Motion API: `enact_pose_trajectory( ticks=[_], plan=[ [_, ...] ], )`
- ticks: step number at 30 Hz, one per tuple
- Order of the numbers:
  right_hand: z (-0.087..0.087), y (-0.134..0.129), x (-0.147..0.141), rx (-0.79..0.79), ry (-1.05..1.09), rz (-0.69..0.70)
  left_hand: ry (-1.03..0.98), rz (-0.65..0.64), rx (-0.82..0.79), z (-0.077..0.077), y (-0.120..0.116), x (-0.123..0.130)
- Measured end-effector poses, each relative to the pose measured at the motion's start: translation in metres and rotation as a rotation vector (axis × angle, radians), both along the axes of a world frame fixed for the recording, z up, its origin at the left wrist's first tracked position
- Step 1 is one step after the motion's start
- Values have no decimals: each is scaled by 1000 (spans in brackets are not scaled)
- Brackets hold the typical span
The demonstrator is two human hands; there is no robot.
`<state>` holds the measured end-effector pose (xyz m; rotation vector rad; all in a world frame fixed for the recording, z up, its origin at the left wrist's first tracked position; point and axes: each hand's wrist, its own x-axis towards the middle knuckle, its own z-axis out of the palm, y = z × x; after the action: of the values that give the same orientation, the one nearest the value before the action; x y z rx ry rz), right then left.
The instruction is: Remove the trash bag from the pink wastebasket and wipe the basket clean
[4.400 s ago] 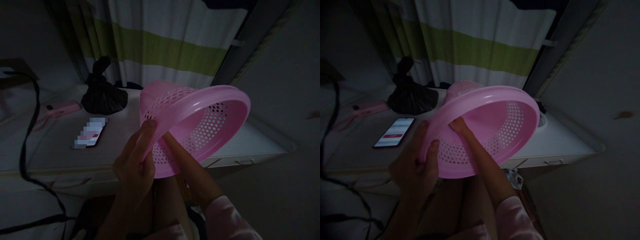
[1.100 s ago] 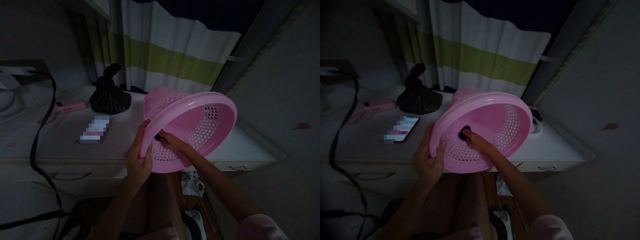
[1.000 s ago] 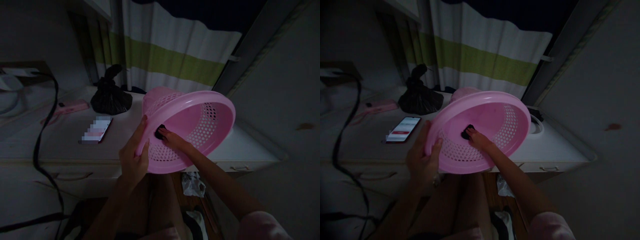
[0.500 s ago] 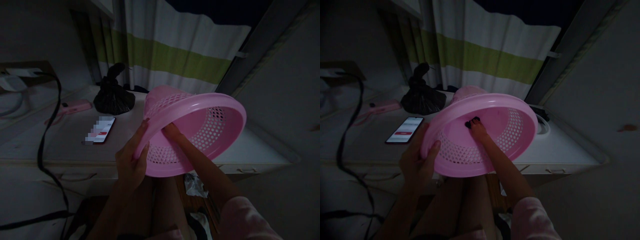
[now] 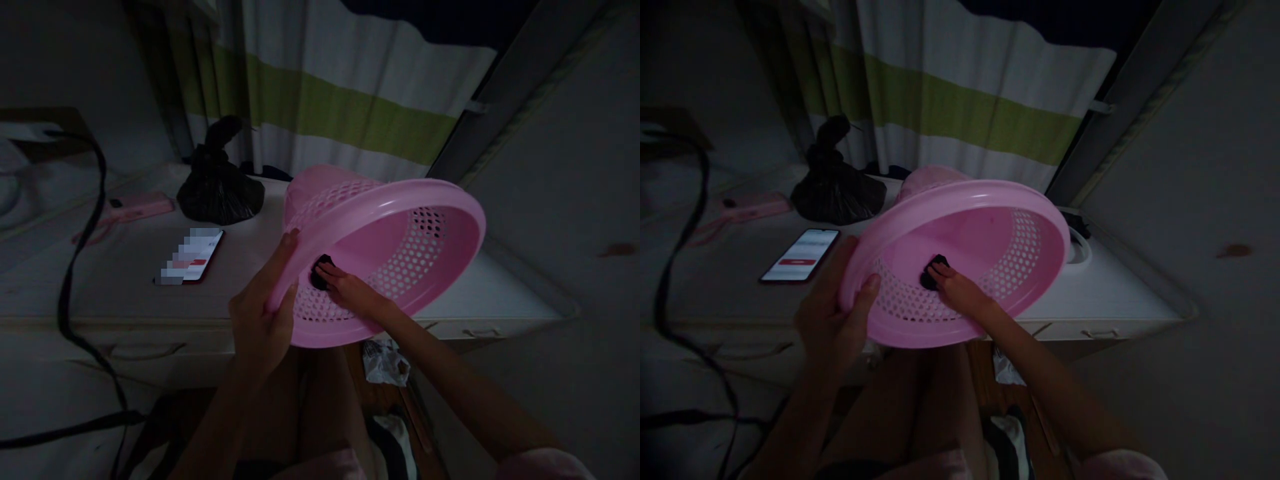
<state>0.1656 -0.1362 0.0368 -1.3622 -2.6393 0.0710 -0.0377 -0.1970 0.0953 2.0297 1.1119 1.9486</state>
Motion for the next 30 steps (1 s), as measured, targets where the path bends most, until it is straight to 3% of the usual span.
enact_pose_trajectory(
  ticks=[4, 11, 18, 24, 30],
  plan=[
    [8, 3, 7, 36, -111, -133, -6, 19, -7, 0, -2, 1],
    [10, 53, 4, 81, -119, -290, -6, -6, -16, 0, -1, 0],
    [8, 84, -11, 8, 2, -202, 3, -28, 2, 1, 1, -1],
    [1, 61, -27, -78, 83, -128, 5, -11, 1, -1, 2, -1],
    [0, 15, -37, -59, 362, 52, 13, 17, -2, -5, 3, -2]
  ],
)
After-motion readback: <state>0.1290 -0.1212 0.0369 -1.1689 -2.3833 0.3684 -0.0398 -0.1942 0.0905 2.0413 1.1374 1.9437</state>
